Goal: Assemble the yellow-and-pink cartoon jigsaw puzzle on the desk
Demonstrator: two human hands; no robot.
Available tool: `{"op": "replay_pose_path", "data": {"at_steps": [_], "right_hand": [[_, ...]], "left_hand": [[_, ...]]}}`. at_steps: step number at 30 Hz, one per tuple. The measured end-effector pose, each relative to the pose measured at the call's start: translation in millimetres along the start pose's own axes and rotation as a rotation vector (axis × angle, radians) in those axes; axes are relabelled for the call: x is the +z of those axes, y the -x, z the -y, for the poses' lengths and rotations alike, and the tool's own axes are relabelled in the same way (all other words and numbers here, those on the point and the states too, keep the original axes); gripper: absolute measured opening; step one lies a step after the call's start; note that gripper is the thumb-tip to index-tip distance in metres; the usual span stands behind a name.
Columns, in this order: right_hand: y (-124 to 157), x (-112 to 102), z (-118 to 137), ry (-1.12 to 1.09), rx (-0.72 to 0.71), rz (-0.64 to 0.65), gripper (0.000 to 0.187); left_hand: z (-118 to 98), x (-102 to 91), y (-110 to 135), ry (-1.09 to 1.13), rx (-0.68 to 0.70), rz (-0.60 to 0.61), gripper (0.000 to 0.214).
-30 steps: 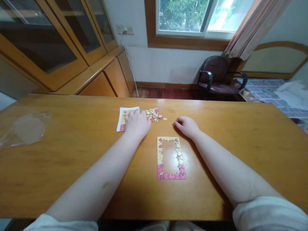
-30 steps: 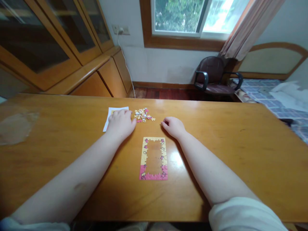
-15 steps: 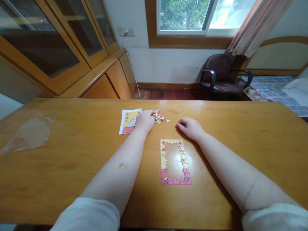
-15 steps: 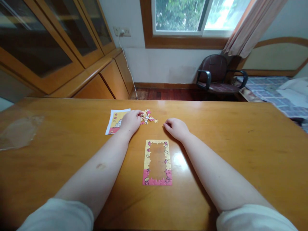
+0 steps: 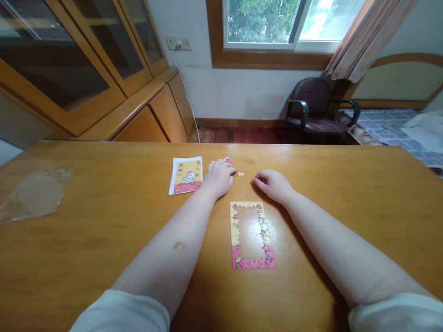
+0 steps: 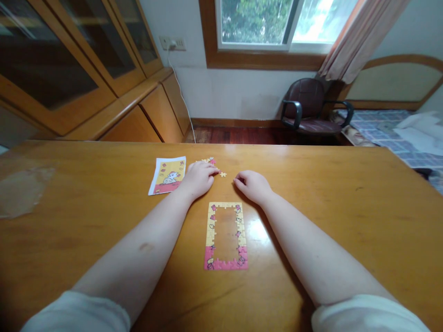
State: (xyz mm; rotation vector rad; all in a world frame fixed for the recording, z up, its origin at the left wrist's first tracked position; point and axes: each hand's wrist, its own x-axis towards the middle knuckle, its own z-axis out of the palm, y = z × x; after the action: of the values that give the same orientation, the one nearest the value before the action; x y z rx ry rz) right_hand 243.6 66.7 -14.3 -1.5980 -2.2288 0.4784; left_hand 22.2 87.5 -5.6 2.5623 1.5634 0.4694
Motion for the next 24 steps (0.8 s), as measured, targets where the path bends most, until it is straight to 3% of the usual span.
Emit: {"op": "replay_pose_path", "data": {"at_steps": [7,11,14,19,24], "right_hand": [[0,1,1,-0.033,-0.023,-0.025,0.020],[1,-1,4,-0.053,-0.195,-0.062,0.023],[2,-1,8,-0.018,-0.352,0.005,0.034],[7,1,13,0.084,-0.330,0.155,0.054],[9,-3,16,0.027,-0.383,0.249,0.051]], "left_hand": [[-2,-2.1,1,0.056,0.114,0.079,0.039],[2,-2.6,-1,0.006,-0.129,-0.074,0.035],[7,-2.4,-2,-0.025,-0.262,-0.111,0.030],[6,0.4,-2,0.003,-0.150,-0.059,0.032],[4,3.3,-1,-0.001,-0.085,-0.015,0.038]]}}
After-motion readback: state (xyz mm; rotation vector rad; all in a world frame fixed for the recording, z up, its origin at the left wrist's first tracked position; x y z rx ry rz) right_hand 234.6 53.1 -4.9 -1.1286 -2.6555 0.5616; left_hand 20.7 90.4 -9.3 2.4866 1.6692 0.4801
